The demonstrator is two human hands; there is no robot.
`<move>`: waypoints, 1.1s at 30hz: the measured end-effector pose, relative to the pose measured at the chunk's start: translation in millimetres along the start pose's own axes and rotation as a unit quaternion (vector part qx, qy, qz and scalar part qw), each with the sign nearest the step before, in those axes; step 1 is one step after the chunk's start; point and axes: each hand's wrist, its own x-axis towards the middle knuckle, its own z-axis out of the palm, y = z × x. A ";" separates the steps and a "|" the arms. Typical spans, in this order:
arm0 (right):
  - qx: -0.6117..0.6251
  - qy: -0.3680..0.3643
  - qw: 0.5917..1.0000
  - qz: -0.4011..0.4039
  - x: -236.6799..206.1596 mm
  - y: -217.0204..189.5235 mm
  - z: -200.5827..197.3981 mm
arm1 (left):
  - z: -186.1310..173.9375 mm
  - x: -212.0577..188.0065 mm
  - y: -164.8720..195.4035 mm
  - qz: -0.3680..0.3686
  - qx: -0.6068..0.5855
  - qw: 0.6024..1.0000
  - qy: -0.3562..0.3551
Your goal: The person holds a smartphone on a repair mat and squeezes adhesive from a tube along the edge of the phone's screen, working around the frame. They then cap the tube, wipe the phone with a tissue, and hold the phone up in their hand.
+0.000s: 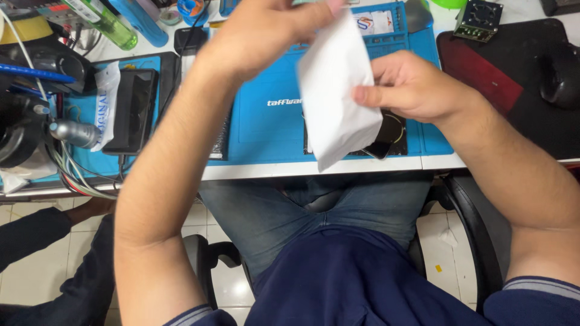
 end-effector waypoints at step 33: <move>-0.199 0.228 0.902 -0.308 -33.4 -44.8 36.8 | 31.6 -78.9 22.9 0.120 -0.074 0.990 0.031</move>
